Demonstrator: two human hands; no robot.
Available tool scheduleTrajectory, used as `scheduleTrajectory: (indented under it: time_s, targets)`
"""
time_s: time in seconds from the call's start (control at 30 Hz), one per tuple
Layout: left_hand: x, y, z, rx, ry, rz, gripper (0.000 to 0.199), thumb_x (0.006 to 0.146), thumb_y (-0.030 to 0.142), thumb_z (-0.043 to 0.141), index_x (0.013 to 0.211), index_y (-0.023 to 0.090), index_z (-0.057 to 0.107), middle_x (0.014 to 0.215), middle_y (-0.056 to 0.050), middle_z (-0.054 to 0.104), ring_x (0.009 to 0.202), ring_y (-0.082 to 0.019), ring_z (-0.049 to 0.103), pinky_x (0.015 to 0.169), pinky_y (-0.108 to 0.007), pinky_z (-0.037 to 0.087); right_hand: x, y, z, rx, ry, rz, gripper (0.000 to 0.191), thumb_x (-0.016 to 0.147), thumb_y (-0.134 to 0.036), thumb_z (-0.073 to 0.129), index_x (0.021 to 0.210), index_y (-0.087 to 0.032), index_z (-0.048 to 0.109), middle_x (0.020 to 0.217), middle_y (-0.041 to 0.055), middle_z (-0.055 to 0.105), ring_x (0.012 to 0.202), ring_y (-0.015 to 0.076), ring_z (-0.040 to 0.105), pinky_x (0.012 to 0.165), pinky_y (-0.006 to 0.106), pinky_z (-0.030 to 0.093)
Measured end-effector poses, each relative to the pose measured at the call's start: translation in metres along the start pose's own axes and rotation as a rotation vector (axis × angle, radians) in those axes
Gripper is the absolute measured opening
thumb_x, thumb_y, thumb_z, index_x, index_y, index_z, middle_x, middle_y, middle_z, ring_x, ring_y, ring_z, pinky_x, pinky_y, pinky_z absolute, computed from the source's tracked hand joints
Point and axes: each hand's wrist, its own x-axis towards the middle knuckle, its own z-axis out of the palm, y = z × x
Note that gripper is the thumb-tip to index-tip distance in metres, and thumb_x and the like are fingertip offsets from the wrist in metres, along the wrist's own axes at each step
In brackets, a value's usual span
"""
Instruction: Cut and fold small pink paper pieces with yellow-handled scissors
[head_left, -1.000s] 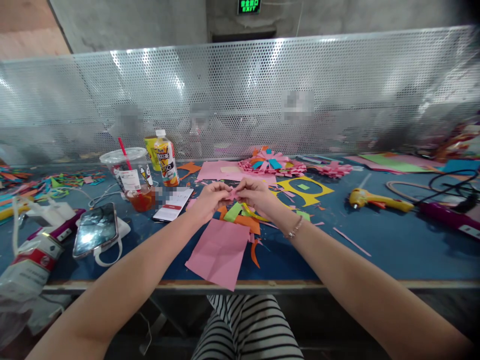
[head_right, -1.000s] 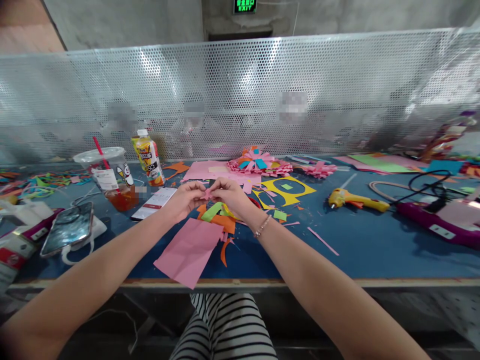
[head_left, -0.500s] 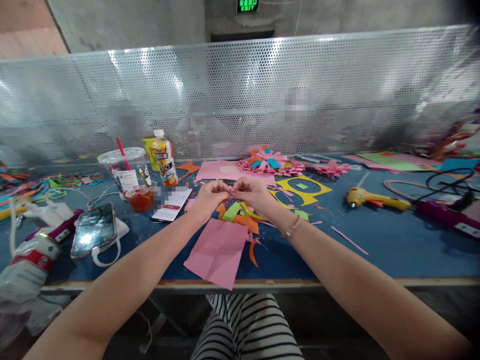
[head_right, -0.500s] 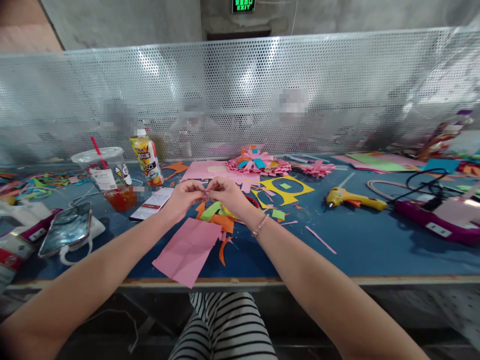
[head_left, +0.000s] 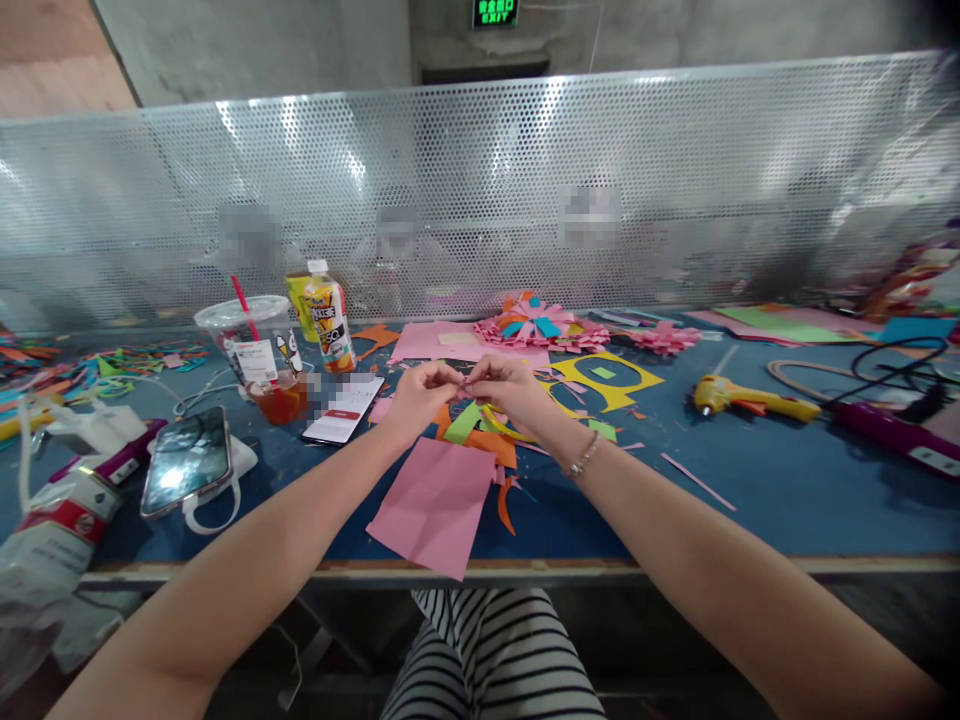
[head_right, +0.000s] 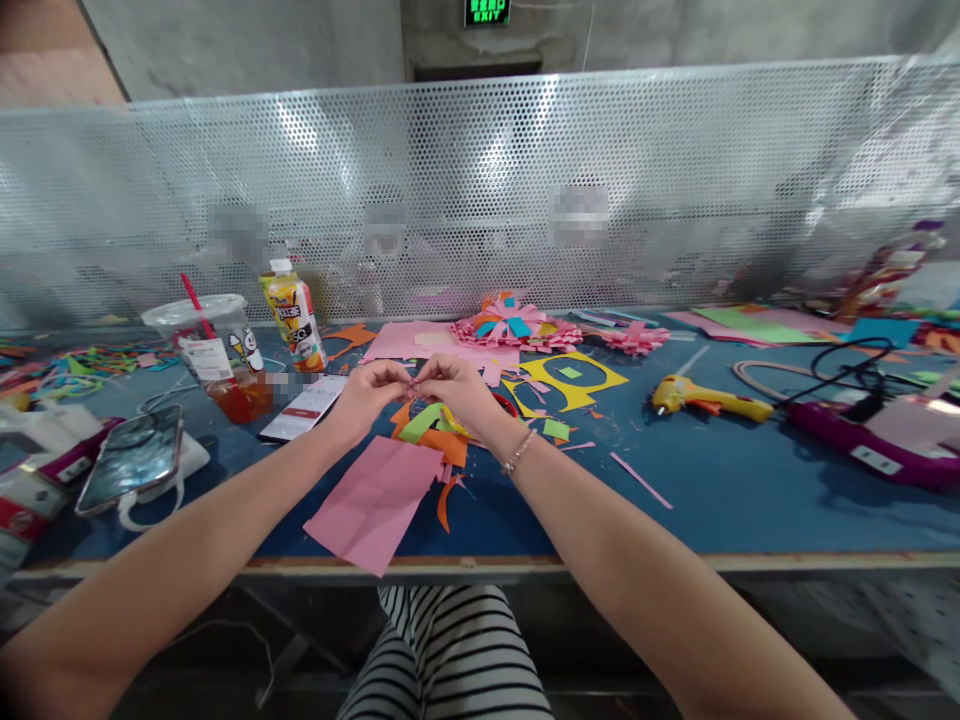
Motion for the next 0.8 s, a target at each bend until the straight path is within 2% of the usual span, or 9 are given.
scheduleTrajectory:
  time_s: [0.17, 0.37, 0.57, 0.67, 0.8]
  targets:
    - [-0.0003, 0.0025, 0.0013, -0.062, 0.004, -0.090, 0.008, 0.058, 0.013, 0.057, 0.066, 0.015, 0.059, 0.062, 0.000, 0.060, 0.061, -0.010, 0.057, 0.064, -0.025, 0.046, 0.0008, 0.0031, -0.0003, 0.051, -0.002, 0.019, 0.017, 0.054, -0.016, 0.070, 0.059, -0.016, 0.053, 0.053, -0.0029, 0.056, 0.049, 0.0080, 0.051, 0.044, 0.019, 0.038]
    - [-0.0011, 0.0027, 0.0017, -0.117, 0.001, -0.153, 0.009, 0.058, 0.013, 0.058, 0.066, 0.015, 0.057, 0.061, 0.001, 0.058, 0.059, -0.009, 0.055, 0.061, -0.023, 0.045, 0.0008, 0.0041, 0.0005, 0.110, -0.037, 0.047, 0.018, 0.053, -0.014, 0.069, 0.058, -0.016, 0.052, 0.056, -0.0035, 0.057, 0.055, 0.0081, 0.056, 0.056, 0.022, 0.044]
    - [0.0008, 0.0010, 0.0013, -0.029, 0.034, -0.072, 0.008, 0.057, 0.015, 0.059, 0.064, 0.014, 0.058, 0.062, 0.001, 0.057, 0.057, -0.008, 0.052, 0.058, -0.022, 0.043, -0.0005, -0.0010, 0.0022, 0.202, -0.102, 0.123, 0.015, 0.055, -0.014, 0.067, 0.061, -0.015, 0.054, 0.058, -0.0026, 0.056, 0.056, 0.0079, 0.054, 0.055, 0.021, 0.043]
    - [0.0022, -0.0012, 0.0001, 0.025, 0.059, -0.022, 0.010, 0.056, 0.013, 0.059, 0.066, 0.014, 0.058, 0.063, 0.001, 0.057, 0.057, -0.008, 0.052, 0.059, -0.022, 0.043, 0.0000, -0.0019, 0.0013, 0.275, -0.137, 0.136, 0.014, 0.062, -0.023, 0.065, 0.061, -0.016, 0.053, 0.057, -0.0020, 0.054, 0.056, 0.0086, 0.051, 0.055, 0.022, 0.043]
    - [0.0024, -0.0030, -0.0005, 0.097, 0.065, 0.042, 0.009, 0.058, 0.014, 0.058, 0.066, 0.014, 0.059, 0.065, 0.000, 0.059, 0.060, -0.009, 0.054, 0.062, -0.023, 0.044, 0.0018, 0.0002, -0.0011, 0.309, -0.051, 0.174, 0.022, 0.065, -0.034, 0.066, 0.061, -0.017, 0.053, 0.057, -0.0035, 0.050, 0.054, 0.0078, 0.047, 0.051, 0.022, 0.044]
